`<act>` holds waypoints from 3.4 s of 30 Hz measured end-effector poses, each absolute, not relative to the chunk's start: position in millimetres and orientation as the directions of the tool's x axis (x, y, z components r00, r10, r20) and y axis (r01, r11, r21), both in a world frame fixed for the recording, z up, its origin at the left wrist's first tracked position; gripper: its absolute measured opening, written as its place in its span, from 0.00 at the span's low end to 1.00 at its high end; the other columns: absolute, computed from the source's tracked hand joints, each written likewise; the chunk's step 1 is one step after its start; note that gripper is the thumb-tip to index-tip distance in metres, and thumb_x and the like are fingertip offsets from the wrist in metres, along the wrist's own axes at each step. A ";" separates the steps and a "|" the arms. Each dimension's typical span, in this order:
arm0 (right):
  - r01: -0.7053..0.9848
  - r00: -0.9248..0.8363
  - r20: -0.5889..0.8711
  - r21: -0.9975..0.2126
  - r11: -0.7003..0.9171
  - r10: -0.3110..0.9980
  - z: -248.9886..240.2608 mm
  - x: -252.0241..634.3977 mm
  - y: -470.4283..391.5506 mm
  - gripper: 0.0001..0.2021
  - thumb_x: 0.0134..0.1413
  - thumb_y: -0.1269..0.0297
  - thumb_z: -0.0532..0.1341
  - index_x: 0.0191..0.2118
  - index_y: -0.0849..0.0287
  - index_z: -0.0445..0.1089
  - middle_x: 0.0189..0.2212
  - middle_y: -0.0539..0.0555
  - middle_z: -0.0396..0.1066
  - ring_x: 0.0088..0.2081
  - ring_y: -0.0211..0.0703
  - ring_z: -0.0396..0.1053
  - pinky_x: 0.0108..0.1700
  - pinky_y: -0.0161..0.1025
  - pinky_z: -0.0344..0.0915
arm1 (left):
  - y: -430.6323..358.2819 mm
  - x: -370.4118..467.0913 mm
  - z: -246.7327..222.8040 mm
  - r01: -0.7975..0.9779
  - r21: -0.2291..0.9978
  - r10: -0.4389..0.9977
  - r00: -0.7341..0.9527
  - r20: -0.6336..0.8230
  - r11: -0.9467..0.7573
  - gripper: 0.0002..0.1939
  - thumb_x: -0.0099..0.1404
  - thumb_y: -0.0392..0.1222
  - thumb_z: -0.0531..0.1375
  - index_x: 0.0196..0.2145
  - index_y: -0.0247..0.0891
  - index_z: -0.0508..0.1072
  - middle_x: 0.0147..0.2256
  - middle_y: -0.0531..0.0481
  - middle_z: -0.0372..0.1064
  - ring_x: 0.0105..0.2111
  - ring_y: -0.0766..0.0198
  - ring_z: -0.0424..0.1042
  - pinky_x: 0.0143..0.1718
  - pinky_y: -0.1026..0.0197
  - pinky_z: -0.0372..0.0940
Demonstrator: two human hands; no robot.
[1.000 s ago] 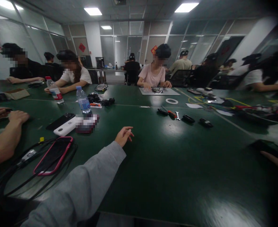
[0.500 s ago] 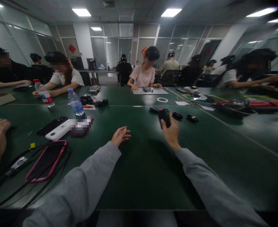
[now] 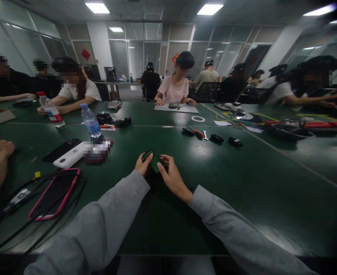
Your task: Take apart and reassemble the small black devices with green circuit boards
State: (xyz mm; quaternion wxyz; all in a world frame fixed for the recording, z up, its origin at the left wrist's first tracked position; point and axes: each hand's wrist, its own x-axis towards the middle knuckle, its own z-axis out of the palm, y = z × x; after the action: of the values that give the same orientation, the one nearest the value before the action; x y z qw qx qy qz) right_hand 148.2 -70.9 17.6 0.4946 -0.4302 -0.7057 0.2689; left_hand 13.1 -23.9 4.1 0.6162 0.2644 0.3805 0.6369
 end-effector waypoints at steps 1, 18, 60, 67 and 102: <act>0.273 -0.108 0.417 -0.860 0.431 0.902 15.8 149.1 -68.0 0.19 0.61 0.53 0.53 0.53 0.58 0.55 0.47 0.58 0.61 0.50 0.44 0.61 0.54 0.44 0.60 | -24.9 13.5 4.8 -0.582 0.812 0.988 -0.095 -0.125 0.047 0.20 0.47 0.42 0.69 0.37 0.36 0.68 0.32 0.49 0.69 0.31 0.65 0.70 0.35 0.61 0.66; -0.010 -0.387 0.215 -0.973 0.229 0.896 12.4 157.5 -52.0 0.26 0.54 0.57 0.59 0.56 0.57 0.52 0.48 0.57 0.61 0.50 0.43 0.62 0.54 0.44 0.60 | -18.2 2.6 11.6 -0.638 0.768 0.997 -0.007 -0.083 0.060 0.22 0.49 0.39 0.67 0.42 0.37 0.69 0.35 0.48 0.71 0.35 0.63 0.71 0.36 0.61 0.66; -0.098 -0.390 0.124 -0.991 0.093 0.912 22.6 167.4 -50.4 0.21 0.50 0.64 0.58 0.52 0.57 0.61 0.46 0.54 0.65 0.49 0.43 0.63 0.52 0.42 0.61 | -17.6 -1.4 11.1 -0.580 0.804 0.991 0.041 -0.131 0.131 0.26 0.49 0.43 0.67 0.46 0.41 0.67 0.39 0.48 0.72 0.34 0.63 0.73 0.33 0.61 0.68; -0.197 -0.297 0.079 -0.980 0.020 0.952 15.4 169.7 -45.2 0.20 0.49 0.62 0.59 0.50 0.56 0.62 0.47 0.54 0.64 0.48 0.44 0.64 0.49 0.41 0.63 | -19.3 2.4 15.5 -0.578 0.797 0.981 0.033 -0.193 0.176 0.25 0.49 0.44 0.68 0.43 0.38 0.65 0.36 0.48 0.72 0.30 0.65 0.74 0.30 0.64 0.67; -0.228 -0.154 0.019 -0.973 -0.017 0.988 22.1 162.4 -49.1 0.24 0.50 0.53 0.63 0.50 0.54 0.58 0.41 0.53 0.66 0.40 0.42 0.67 0.39 0.38 0.67 | -33.7 17.0 12.1 -0.573 0.768 0.958 0.162 -0.236 0.287 0.18 0.57 0.45 0.62 0.46 0.41 0.67 0.36 0.48 0.71 0.31 0.65 0.72 0.29 0.64 0.66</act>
State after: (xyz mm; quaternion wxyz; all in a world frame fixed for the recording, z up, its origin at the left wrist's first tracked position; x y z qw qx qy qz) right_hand 162.4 -49.1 22.1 0.5141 -0.3983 -0.4767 0.5915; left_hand 17.0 -33.7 12.1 0.7149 0.2647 0.3637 0.5354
